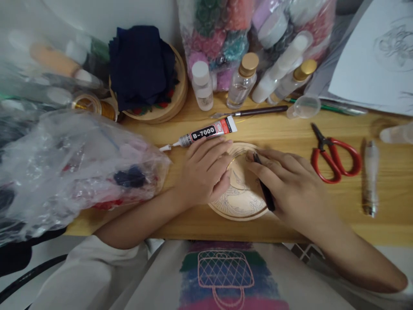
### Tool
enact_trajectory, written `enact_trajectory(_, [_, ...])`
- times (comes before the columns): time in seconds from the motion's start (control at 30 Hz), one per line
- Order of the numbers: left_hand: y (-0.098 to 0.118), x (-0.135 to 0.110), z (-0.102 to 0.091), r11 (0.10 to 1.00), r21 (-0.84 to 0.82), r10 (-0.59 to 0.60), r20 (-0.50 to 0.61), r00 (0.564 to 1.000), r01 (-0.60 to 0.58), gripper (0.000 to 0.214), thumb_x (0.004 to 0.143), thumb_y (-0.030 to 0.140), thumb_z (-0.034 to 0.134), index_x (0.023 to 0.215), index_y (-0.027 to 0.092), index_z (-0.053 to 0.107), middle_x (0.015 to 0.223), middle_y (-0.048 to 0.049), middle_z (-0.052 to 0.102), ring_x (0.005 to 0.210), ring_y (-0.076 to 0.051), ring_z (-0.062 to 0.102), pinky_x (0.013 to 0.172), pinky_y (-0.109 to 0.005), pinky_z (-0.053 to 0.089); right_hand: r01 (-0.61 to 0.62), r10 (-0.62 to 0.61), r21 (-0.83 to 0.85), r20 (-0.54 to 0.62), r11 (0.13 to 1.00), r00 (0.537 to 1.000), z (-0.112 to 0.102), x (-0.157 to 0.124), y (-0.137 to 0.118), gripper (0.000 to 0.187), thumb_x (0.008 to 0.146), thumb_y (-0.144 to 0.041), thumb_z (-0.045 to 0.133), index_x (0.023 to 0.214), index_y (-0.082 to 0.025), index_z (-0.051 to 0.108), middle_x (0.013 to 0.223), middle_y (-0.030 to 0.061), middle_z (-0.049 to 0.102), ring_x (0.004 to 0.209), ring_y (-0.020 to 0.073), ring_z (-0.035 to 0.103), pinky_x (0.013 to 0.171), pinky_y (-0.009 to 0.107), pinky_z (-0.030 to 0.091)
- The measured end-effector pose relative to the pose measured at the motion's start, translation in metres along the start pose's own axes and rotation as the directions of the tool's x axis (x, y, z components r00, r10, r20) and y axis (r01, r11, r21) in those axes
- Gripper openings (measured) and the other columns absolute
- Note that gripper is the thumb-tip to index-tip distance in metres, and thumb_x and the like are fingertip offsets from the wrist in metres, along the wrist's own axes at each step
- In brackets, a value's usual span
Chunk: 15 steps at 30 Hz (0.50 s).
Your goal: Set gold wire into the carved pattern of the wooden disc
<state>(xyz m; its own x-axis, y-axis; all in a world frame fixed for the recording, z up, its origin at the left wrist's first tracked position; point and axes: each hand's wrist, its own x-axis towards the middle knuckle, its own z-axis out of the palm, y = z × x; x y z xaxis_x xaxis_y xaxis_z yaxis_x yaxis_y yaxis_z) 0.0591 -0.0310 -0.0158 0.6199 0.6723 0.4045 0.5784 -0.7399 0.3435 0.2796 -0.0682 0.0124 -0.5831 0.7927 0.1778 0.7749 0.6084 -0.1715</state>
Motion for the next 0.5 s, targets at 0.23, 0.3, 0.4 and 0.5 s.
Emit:
enact_trajectory(0.23, [-0.004,-0.0022,0.0063,0.999,-0.022,-0.045,-0.006,0.999,0.045,0.029,0.096,0.01,0.039,0.111,0.015,0.063,0.121,-0.0076,0.072,0.12,-0.019,0.063,0.109,-0.041,0.046,0.01,-0.01,0.033,-0.002,0.999,1.0,0.004,-0.0006,0.0004,0.03,0.094,-0.011,0.046,0.12,-0.008,0.061,0.12,0.015,0.072,0.117,0.0306,0.062,0.088,0.042,0.049])
enact_trajectory(0.3, [-0.0039,-0.002,0.0064,0.999,-0.016,-0.04,-0.004,0.999,0.04,0.03,0.099,0.011,0.036,0.112,0.014,0.064,0.12,-0.0078,0.072,0.12,-0.018,0.064,0.109,-0.039,0.047,0.008,-0.008,0.039,0.004,0.999,1.0,0.0046,-0.0007,0.0004,0.03,0.095,-0.011,0.046,0.121,-0.009,0.061,0.119,0.0152,0.072,0.117,0.0305,0.062,0.089,0.042,0.049])
enact_trajectory(0.4, [-0.0044,-0.0013,0.0072,0.999,-0.016,-0.037,-0.019,0.999,0.037,0.031,0.102,0.013,0.035,0.11,0.013,0.065,0.118,-0.0079,0.073,0.117,-0.017,0.065,0.107,-0.037,0.048,0.01,-0.011,0.056,0.016,0.998,1.0,0.0049,-0.0006,0.0002,0.029,0.095,-0.012,0.048,0.121,-0.008,0.061,0.121,0.0162,0.071,0.117,0.0317,0.061,0.089,0.043,0.049])
enact_trajectory(0.5, [-0.0055,-0.0009,0.0084,0.999,-0.011,-0.037,-0.033,0.999,0.037,0.03,0.103,0.013,0.036,0.109,0.013,0.065,0.117,-0.0075,0.074,0.114,-0.017,0.066,0.105,-0.037,0.049,0.027,-0.028,0.074,0.012,0.997,1.0,0.0052,-0.0001,-0.0001,0.03,0.095,-0.013,0.048,0.122,-0.007,0.06,0.122,0.0172,0.071,0.12,0.0319,0.06,0.091,0.044,0.049])
